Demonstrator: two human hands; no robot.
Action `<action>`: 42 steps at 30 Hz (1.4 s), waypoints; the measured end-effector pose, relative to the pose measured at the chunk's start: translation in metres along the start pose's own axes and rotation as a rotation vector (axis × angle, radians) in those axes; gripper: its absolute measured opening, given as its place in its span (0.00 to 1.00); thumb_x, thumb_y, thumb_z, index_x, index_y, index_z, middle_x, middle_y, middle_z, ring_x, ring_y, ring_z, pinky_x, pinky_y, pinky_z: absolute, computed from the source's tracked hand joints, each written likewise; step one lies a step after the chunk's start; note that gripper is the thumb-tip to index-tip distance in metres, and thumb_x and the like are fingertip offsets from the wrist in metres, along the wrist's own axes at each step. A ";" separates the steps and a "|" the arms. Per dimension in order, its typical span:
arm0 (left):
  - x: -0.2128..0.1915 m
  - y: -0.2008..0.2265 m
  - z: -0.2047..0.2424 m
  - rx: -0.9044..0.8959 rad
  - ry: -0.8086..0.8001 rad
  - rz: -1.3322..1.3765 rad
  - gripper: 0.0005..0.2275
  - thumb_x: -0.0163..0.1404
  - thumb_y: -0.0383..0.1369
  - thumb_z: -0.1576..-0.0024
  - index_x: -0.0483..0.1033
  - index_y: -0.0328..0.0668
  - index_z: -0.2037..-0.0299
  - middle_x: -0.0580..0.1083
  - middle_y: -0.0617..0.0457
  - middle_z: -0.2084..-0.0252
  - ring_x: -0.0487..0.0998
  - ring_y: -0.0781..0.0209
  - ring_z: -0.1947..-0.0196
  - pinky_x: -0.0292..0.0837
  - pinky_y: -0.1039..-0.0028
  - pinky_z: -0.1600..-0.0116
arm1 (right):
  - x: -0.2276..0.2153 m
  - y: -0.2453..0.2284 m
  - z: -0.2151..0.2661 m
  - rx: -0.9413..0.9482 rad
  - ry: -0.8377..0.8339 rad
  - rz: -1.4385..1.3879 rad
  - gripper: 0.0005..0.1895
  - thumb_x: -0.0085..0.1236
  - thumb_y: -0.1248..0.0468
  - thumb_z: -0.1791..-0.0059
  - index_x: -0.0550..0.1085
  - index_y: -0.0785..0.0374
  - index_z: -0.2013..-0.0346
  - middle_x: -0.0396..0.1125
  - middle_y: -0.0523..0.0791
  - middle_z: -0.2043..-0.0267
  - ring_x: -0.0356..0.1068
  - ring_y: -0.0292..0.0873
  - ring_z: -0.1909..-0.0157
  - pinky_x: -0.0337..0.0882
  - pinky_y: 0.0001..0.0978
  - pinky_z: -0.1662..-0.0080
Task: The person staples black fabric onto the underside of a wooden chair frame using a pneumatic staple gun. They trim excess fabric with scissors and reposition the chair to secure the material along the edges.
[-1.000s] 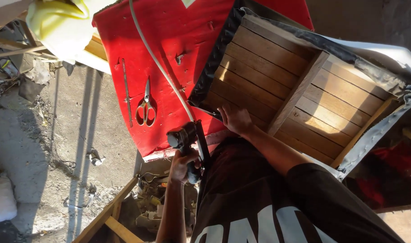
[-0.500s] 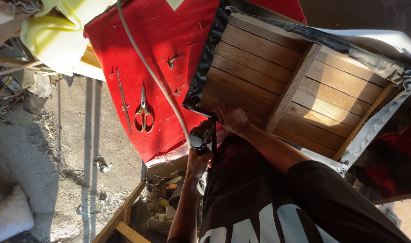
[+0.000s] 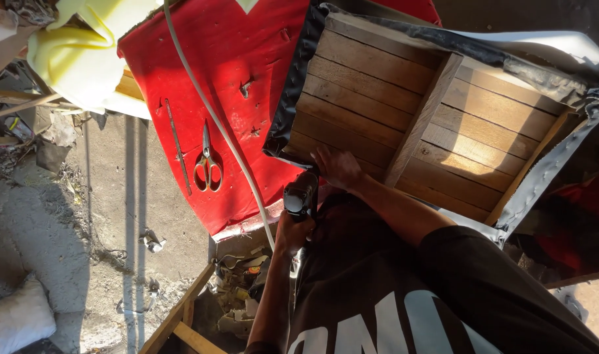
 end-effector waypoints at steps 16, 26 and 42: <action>-0.035 -0.080 -0.065 0.068 0.476 -0.582 0.32 0.49 0.34 0.41 0.49 0.36 0.27 0.72 0.24 0.41 0.78 0.21 0.47 0.75 0.34 0.43 | -0.059 0.048 0.087 0.242 -0.292 -0.401 0.32 0.68 0.54 0.56 0.67 0.60 0.42 0.71 0.55 0.56 0.76 0.64 0.61 0.76 0.55 0.67; 0.010 0.109 -0.068 1.023 0.644 -0.775 0.21 0.46 0.50 0.35 0.74 0.45 0.41 0.68 0.40 0.41 0.70 0.35 0.38 0.72 0.48 0.44 | -0.227 0.139 0.000 0.484 -0.291 -0.617 0.26 0.71 0.52 0.55 0.78 0.53 0.45 0.75 0.55 0.61 0.76 0.65 0.56 0.72 0.59 0.54; 0.118 0.343 -0.132 1.321 0.062 -1.128 0.07 0.48 0.42 0.36 0.66 0.59 0.64 0.68 0.62 0.68 0.75 0.57 0.57 0.68 0.51 0.47 | -0.237 0.233 -0.062 0.558 -0.268 -0.754 0.29 0.53 0.38 0.43 0.75 0.61 0.68 0.64 0.49 0.73 0.66 0.50 0.69 0.62 0.49 0.66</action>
Point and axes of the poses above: each hand's wrist, its own z-axis away from the middle knuckle, its own x-axis out of the palm, y = z × x, the point moved 4 cm from there along -z, towards the middle knuckle
